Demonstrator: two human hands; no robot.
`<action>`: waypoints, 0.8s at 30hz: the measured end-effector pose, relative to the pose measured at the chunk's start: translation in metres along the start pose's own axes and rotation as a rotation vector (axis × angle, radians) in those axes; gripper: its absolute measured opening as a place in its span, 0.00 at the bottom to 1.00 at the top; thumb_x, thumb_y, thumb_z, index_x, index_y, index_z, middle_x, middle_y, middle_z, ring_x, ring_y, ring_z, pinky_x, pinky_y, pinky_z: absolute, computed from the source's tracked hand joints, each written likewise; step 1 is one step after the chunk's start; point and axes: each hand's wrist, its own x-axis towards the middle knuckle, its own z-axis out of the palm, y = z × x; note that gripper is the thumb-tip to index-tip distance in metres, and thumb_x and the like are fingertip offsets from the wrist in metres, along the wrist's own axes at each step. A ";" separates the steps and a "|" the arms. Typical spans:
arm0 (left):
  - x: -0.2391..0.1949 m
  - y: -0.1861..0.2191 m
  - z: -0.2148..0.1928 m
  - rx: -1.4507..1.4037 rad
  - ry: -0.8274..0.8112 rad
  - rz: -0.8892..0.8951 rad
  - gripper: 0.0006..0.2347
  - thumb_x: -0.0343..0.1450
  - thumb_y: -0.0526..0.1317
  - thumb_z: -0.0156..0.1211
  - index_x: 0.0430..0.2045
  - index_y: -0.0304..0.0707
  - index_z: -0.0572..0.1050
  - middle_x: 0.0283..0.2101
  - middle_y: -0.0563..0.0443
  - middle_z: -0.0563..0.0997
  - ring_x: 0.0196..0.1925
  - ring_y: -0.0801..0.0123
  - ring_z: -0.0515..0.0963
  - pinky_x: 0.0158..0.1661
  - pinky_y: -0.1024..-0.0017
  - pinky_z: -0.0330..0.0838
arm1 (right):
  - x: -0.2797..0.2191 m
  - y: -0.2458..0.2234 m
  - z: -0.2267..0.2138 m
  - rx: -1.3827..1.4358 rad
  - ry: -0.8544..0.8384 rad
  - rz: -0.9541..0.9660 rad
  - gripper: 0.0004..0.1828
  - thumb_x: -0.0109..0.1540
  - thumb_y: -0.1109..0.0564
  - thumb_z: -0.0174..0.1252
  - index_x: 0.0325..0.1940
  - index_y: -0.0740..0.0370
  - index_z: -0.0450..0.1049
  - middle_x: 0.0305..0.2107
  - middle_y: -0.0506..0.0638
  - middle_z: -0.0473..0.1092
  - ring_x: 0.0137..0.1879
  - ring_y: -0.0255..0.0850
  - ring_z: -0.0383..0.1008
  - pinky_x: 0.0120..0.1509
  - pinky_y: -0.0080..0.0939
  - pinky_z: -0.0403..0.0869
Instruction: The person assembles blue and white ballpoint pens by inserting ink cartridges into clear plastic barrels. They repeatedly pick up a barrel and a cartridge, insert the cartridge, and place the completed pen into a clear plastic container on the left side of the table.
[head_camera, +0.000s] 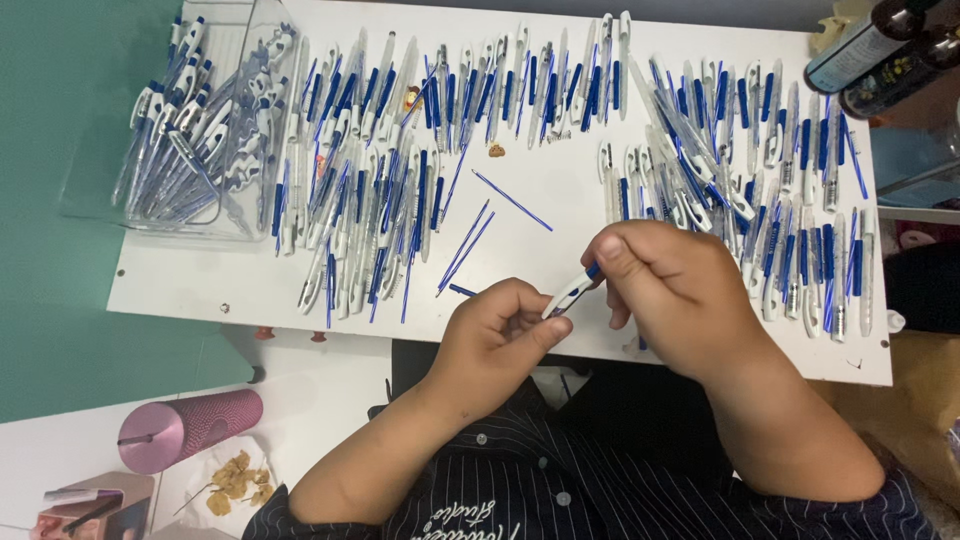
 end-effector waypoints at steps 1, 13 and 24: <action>0.000 0.001 -0.002 0.000 0.000 0.000 0.04 0.70 0.38 0.67 0.32 0.40 0.78 0.30 0.59 0.81 0.31 0.81 0.76 0.36 0.78 0.72 | 0.001 0.001 -0.002 0.000 0.000 0.000 0.17 0.70 0.51 0.48 0.34 0.58 0.78 0.13 0.44 0.71 0.23 0.32 0.71 0.33 0.35 0.69; -0.002 0.006 -0.008 -0.262 -0.208 -0.099 0.09 0.69 0.33 0.67 0.34 0.40 0.70 0.28 0.50 0.73 0.17 0.74 0.71 0.18 0.80 0.66 | -0.002 0.003 -0.014 0.409 -0.124 -0.137 0.13 0.70 0.59 0.48 0.44 0.69 0.77 0.21 0.53 0.72 0.17 0.39 0.77 0.25 0.29 0.73; -0.003 -0.005 -0.003 -0.261 -0.174 -0.086 0.08 0.72 0.33 0.64 0.27 0.44 0.69 0.21 0.62 0.70 0.22 0.85 0.65 0.25 0.81 0.58 | 0.002 0.012 0.001 0.271 -0.096 -0.091 0.14 0.69 0.57 0.51 0.42 0.67 0.80 0.16 0.52 0.72 0.18 0.34 0.72 0.32 0.31 0.71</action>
